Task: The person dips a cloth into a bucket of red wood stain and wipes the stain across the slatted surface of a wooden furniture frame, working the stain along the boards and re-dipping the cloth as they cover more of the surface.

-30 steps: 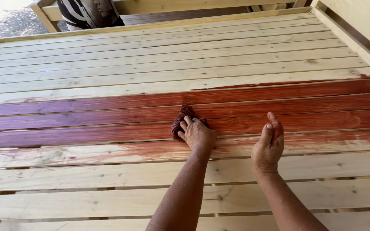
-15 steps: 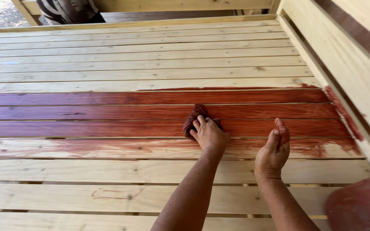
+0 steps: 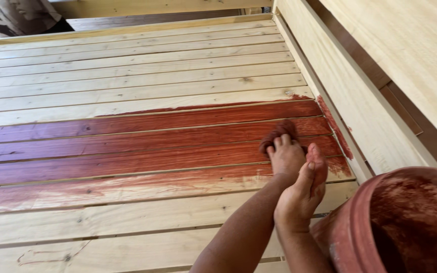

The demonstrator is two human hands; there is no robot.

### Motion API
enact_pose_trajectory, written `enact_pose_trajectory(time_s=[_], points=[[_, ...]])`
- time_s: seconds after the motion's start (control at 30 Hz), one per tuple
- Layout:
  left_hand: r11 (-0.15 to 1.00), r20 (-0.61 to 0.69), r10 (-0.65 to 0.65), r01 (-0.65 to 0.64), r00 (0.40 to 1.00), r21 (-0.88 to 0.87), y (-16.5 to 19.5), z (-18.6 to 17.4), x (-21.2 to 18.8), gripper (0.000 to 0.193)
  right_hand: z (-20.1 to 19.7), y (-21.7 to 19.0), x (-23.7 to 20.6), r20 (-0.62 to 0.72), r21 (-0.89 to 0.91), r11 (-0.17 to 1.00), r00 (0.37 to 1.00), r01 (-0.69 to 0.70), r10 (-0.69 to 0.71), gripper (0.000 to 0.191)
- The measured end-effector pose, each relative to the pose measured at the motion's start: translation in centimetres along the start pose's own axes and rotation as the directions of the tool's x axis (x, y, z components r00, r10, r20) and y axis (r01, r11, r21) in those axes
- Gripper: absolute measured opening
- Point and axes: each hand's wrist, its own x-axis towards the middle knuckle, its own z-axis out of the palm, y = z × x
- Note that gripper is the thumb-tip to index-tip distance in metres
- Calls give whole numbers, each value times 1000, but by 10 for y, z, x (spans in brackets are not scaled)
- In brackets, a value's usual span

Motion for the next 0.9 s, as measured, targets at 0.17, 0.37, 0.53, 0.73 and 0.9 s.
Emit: enact_pose_trajectory(time_s=[0.17, 0.37, 0.53, 0.73, 0.9], points=[[963, 87, 271, -270, 959, -26, 48, 68, 21, 32, -24, -5, 19, -85, -14, 997, 993, 82, -83, 44], [940, 353, 341, -317, 871, -128, 50, 63, -5, 31, -34, 2, 22, -114, -12, 992, 986, 124, -124, 47], [930, 365, 348, -269, 864, -250, 52, 46, -19, 30, -38, -2, 22, -117, -38, 990, 983, 138, -142, 50], [892, 211, 196, -85, 958, -444, 48, 10, -10, 30, -18, -23, 23, -58, 53, 992, 992, 111, -108, 50], [827, 197, 62, 60, 978, -558, 32, -34, -28, 29, -5, -68, 0, 99, -247, 911, 944, 330, -315, 42]])
